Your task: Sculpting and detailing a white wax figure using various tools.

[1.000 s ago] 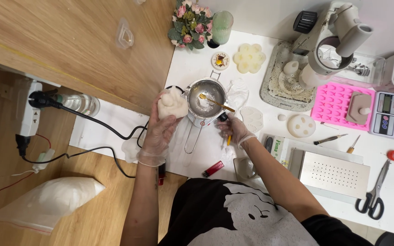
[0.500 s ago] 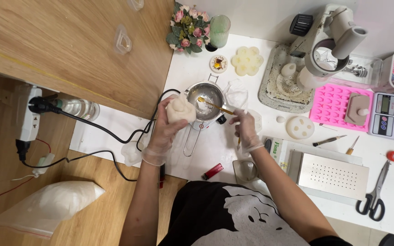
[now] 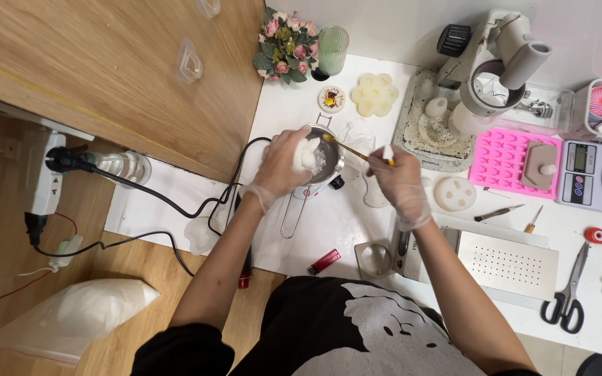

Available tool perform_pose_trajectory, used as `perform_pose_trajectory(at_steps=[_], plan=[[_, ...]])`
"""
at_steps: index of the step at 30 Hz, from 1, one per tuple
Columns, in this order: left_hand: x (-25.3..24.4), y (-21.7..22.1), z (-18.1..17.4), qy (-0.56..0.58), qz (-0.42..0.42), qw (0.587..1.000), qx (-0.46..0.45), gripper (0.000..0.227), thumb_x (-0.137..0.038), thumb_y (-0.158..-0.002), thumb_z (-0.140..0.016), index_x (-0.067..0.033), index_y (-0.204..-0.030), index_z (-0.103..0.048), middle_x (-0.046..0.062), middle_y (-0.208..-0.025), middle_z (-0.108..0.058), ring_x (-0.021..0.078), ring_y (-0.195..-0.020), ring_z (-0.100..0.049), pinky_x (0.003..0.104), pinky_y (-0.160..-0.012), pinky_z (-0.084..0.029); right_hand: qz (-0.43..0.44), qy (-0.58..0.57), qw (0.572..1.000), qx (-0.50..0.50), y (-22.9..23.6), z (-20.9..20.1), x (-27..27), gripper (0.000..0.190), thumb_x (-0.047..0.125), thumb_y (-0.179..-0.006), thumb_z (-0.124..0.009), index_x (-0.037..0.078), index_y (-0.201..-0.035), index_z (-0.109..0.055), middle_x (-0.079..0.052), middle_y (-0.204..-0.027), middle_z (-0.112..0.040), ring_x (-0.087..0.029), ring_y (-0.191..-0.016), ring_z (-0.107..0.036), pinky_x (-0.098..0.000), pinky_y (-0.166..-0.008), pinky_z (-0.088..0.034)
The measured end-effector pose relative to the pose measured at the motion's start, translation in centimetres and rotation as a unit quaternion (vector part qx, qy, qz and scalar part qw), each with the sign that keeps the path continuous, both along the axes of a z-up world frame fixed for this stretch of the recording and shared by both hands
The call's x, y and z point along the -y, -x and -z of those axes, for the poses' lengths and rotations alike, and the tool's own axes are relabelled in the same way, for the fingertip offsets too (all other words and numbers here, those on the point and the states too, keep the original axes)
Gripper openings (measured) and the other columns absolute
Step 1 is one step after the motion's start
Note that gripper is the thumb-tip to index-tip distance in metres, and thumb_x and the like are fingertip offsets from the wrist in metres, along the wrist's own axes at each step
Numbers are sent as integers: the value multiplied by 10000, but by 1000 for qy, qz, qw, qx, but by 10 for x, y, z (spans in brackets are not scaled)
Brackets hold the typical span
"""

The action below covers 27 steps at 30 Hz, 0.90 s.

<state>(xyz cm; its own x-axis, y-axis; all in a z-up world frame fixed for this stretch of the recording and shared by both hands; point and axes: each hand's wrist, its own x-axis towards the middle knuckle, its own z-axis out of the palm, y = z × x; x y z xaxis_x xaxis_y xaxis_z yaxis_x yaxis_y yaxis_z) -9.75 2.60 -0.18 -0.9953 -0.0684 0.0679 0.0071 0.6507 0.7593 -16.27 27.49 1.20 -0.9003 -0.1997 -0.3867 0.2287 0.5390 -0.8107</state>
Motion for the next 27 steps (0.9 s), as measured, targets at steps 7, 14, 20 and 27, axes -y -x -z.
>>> perform_pose_trajectory(at_steps=[7, 14, 20, 27], plan=[[-4, 18, 27, 30, 8, 1000, 1, 695, -103, -721, -817, -68, -1365, -556, 156, -1315, -597, 339, -1262, -547, 413, -1067, -439, -3, -11, 997, -76, -17, -25, -9, 163, 190, -982, -673, 31, -1001, -702, -95, -765, -757, -144, -641, -651, -321, -574, -517], [11, 14, 9, 114, -27, 987, -109, 427, -115, -803, -768, -74, -1220, -683, 128, -1220, -701, 309, -1210, -596, 457, -1066, -432, -36, -113, 975, -189, -22, -24, 5, 221, 195, -882, -731, 85, -1073, -724, -175, -740, -719, -312, -676, -720, -430, -628, -543], [4, -42, -3, 41, -198, 979, -16, 287, -267, -902, -747, -63, -1098, -701, 120, -1051, -737, 272, -971, -694, 411, -888, -550, -67, -162, 954, -244, -21, -31, -2, 245, 183, -874, -729, 93, -1101, -747, -212, -751, -695, -390, -706, -692, -471, -652, -534], [-28, -102, 54, -255, -181, 917, 246, 532, -502, -933, -672, -60, -1210, -572, 69, -886, -716, 141, -694, -727, 274, -640, -590, -99, -153, 951, -249, -19, -26, 6, 259, 205, -876, -725, 85, -1104, -748, -210, -775, -711, -384, -724, -701, -466, -671, -548]])
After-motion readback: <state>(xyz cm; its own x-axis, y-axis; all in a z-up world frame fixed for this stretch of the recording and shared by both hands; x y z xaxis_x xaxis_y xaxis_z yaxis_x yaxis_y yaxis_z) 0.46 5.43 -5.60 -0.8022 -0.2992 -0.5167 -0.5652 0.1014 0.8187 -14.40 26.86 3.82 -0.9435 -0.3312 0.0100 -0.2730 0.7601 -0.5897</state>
